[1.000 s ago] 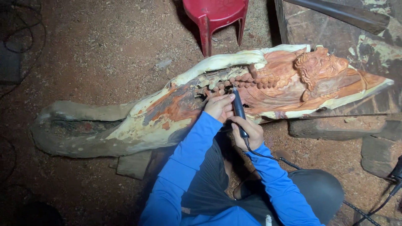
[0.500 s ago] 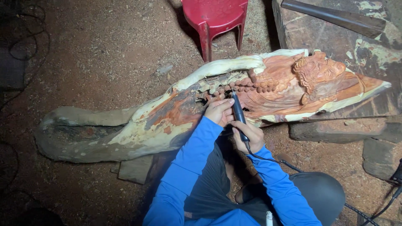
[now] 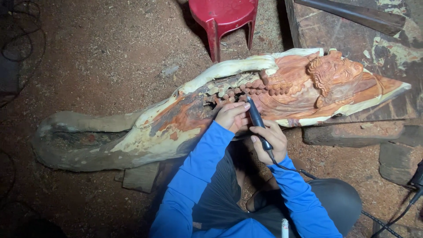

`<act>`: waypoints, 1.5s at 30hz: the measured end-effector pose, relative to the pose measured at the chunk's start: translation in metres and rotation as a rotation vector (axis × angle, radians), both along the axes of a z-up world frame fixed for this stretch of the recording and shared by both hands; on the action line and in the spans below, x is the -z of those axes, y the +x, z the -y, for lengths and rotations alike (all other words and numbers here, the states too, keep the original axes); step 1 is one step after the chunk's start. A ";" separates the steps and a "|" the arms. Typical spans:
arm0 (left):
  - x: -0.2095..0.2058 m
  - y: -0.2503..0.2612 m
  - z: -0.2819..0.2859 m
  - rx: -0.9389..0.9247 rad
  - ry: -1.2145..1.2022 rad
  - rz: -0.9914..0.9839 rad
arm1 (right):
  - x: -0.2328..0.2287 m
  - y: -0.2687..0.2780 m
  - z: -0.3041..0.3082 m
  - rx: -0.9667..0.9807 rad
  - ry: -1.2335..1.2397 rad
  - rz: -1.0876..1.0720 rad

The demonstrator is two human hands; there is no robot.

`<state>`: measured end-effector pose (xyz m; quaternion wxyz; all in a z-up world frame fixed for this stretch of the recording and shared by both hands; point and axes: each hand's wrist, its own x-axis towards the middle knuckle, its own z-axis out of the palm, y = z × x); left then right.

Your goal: Carving intricate details into a large wooden sculpture using a rotary tool

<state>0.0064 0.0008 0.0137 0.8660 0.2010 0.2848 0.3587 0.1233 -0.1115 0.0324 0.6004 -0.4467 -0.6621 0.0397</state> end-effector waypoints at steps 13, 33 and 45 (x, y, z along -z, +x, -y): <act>0.015 0.002 -0.012 -0.017 -0.035 -0.002 | 0.020 0.004 -0.012 -0.032 -0.022 -0.053; 0.006 0.002 -0.008 -0.023 -0.020 -0.011 | 0.027 0.007 -0.014 -0.028 -0.009 -0.062; 0.005 0.004 -0.008 -0.011 -0.011 -0.023 | 0.017 0.007 -0.013 0.001 -0.033 -0.034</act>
